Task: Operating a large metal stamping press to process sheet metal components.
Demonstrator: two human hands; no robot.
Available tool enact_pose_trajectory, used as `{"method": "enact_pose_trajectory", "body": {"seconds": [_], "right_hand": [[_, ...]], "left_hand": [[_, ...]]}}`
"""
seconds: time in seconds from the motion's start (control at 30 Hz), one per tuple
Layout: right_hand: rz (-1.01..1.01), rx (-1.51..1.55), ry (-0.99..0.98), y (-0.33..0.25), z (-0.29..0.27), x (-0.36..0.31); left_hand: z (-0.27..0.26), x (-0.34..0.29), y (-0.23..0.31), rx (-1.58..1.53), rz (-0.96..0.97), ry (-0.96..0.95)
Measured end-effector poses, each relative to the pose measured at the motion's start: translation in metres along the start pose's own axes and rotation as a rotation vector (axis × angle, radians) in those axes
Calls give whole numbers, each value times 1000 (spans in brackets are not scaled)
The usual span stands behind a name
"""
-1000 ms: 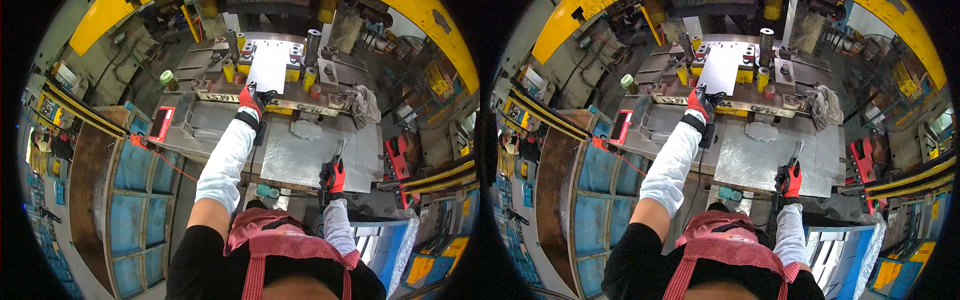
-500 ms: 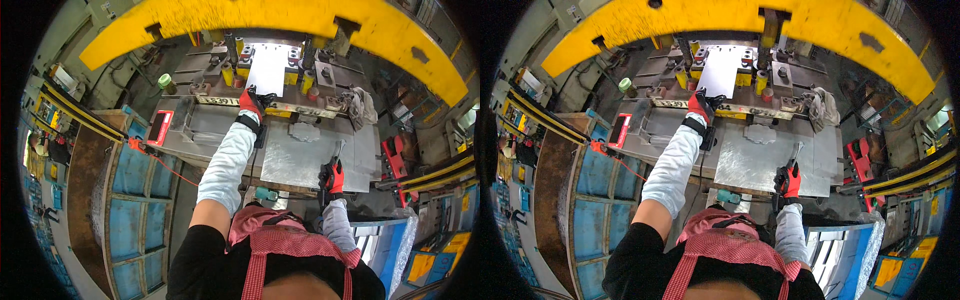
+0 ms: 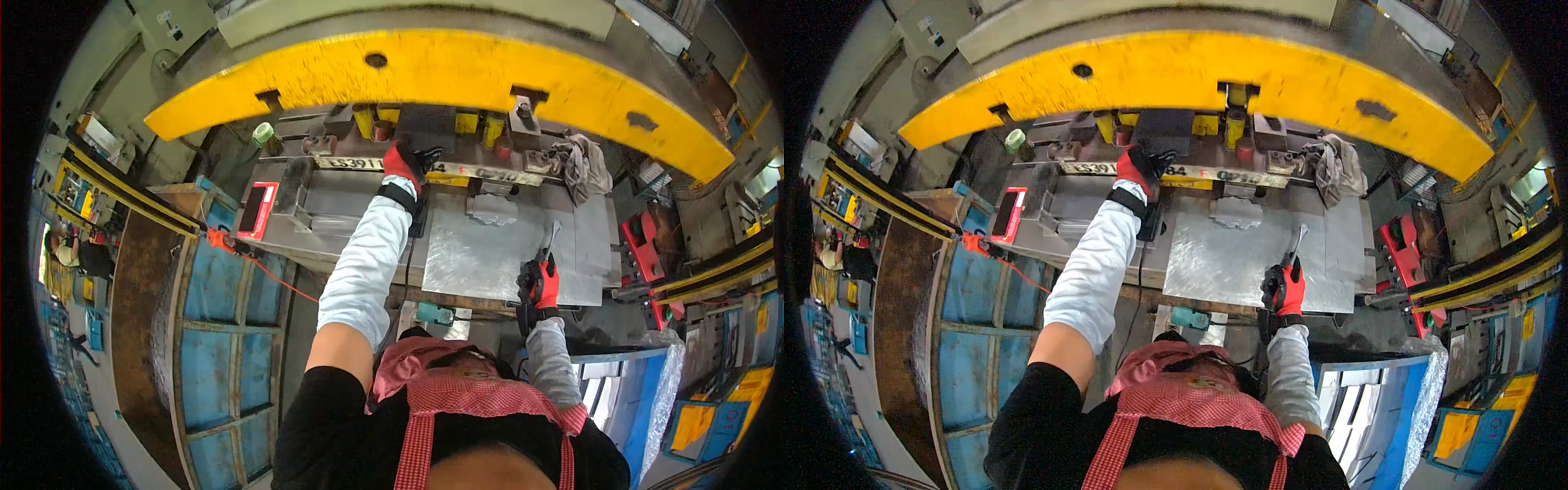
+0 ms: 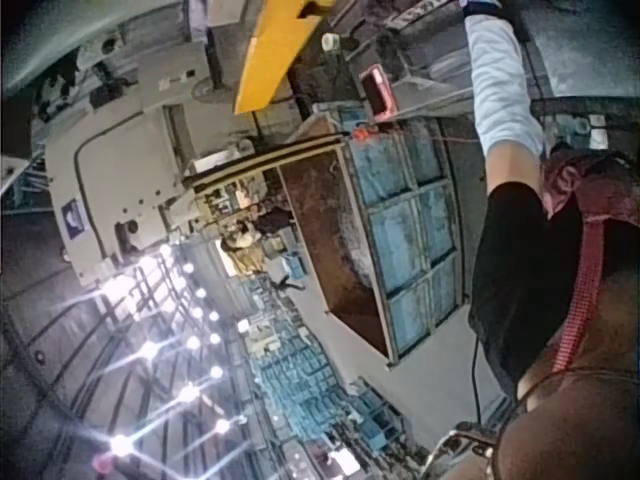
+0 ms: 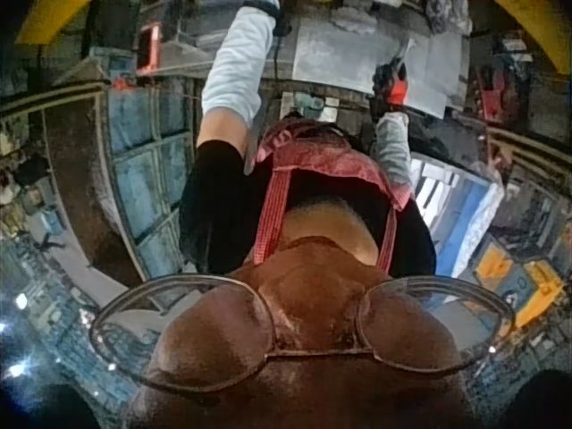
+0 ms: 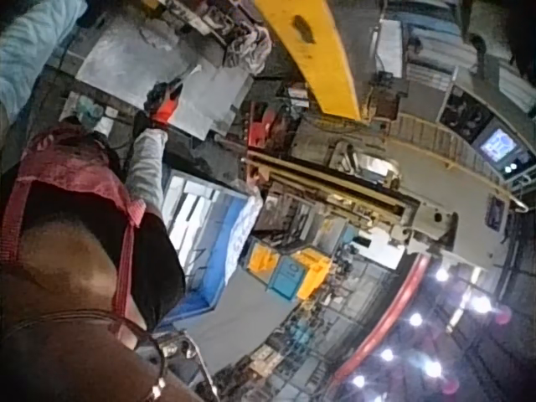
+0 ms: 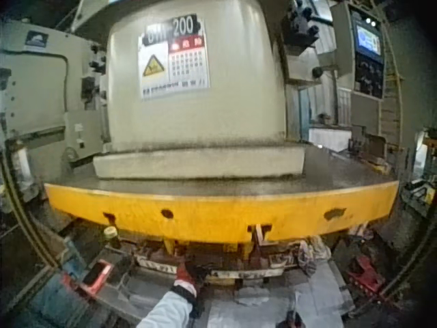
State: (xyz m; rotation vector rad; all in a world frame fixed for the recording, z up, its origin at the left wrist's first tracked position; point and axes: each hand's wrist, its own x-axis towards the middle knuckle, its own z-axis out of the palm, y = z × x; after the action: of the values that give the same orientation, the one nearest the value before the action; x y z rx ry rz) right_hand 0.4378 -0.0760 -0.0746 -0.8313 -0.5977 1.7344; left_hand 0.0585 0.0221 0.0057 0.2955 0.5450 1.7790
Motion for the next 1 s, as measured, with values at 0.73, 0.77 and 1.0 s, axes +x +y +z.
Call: {"method": "enact_pose_trajectory", "body": {"seconds": [0.73, 0.77, 1.0], "right_hand": [[-331, -641, -281, -36, 166, 12], [-283, -566, -370, -43, 196, 23], [121, -419, -623, -51, 320, 155]], "left_hand": [[29, -40, 30, -52, -58, 119], [30, -44, 30, -44, -50, 116], [19, -31, 26, -85, -90, 92]]}}
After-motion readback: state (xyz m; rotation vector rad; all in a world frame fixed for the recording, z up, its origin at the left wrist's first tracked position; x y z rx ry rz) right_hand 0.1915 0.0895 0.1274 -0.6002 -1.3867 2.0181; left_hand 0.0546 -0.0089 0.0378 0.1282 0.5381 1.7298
